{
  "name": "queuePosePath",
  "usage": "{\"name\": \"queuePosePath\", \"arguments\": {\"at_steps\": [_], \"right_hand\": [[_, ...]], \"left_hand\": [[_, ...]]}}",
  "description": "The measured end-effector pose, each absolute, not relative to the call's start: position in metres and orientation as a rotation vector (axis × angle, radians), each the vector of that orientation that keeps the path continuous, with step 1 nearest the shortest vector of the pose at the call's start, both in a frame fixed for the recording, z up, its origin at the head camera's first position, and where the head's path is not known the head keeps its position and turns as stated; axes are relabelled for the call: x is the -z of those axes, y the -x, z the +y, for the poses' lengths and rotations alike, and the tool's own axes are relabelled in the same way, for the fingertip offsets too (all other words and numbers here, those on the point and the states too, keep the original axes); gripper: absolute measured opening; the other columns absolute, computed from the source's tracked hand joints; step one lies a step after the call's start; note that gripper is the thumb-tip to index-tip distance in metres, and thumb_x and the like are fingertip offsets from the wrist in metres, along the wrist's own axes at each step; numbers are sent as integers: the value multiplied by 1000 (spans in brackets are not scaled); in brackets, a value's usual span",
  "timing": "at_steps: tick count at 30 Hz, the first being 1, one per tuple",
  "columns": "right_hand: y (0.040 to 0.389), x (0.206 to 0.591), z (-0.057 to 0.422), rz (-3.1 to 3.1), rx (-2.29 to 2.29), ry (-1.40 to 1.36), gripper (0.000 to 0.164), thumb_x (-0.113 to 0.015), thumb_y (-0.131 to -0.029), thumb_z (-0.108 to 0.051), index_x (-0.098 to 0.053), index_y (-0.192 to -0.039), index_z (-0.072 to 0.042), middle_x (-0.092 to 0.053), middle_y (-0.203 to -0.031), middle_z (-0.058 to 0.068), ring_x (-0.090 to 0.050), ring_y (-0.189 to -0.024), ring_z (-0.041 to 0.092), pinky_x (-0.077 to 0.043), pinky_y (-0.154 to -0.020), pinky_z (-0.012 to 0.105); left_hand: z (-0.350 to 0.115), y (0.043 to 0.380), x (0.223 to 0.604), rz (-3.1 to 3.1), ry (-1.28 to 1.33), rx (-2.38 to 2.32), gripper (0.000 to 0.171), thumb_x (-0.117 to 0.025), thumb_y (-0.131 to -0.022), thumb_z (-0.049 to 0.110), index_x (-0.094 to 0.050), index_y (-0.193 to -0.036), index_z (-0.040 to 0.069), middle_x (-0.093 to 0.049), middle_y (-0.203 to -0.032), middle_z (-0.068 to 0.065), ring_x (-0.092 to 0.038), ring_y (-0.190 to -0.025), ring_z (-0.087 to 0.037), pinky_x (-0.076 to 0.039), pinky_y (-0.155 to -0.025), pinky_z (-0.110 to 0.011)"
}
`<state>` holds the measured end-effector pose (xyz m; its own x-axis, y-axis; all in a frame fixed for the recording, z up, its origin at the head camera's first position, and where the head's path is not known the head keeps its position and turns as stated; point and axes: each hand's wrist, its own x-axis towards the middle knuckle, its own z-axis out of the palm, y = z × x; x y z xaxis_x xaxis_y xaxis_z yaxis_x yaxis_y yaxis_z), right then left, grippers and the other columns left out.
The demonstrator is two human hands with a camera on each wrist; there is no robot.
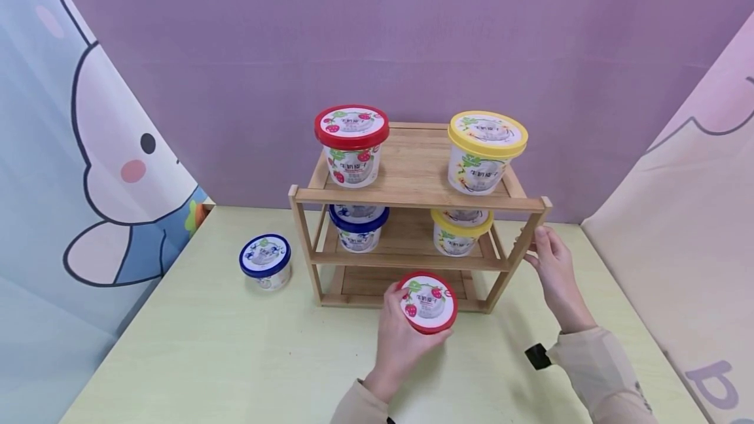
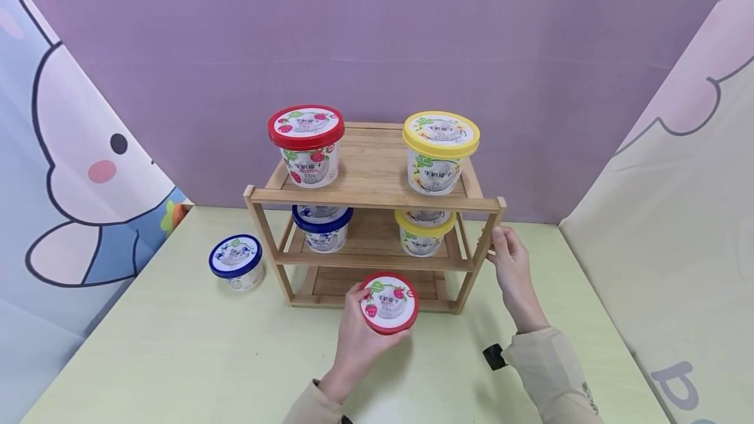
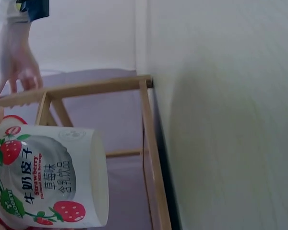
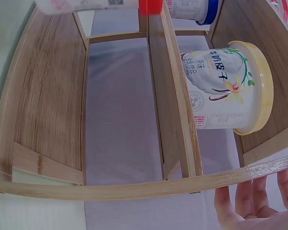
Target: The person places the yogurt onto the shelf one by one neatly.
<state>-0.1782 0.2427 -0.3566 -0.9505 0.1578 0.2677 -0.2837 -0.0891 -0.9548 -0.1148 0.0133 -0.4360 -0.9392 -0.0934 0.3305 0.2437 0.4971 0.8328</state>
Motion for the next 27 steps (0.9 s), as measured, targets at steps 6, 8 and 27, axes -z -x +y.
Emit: {"name": "queuePosePath", "arguments": {"at_steps": [6, 8, 27], "right_hand": [[178, 357, 243, -1895, -2116, -134, 18, -40, -93, -27, -56, -93, -18, -54, -87, -6, -53, -81, 4, -47, -72, 15], [178, 357, 243, -1892, -2119, -135, 18, -40, -93, -27, -56, -93, -18, -54, -87, -6, -53, -81, 4, -47, -72, 15], [178, 356, 244, -1903, -2117, -127, 17, -41, -93, -27, -55, -93, -18, -53, -87, -6, -52, -81, 5, -47, -72, 15]], "left_hand": [[30, 117, 439, -2428, 81, 1404, 84, -82, -54, 39, -36, -116, 7, -39, -123, -10, -45, -106, -26, -45, -84, -42], [34, 119, 441, -2434, 74, 1396, 83, -81, -55, 41, -35, -116, 8, -39, -123, -10, -45, -105, -26, -45, -83, -42], [56, 139, 456, -2462, 65, 1204, 85, -80, -53, 47, -37, -113, 5, -43, -113, -11, -47, -100, -23, -44, -85, -36]]}}
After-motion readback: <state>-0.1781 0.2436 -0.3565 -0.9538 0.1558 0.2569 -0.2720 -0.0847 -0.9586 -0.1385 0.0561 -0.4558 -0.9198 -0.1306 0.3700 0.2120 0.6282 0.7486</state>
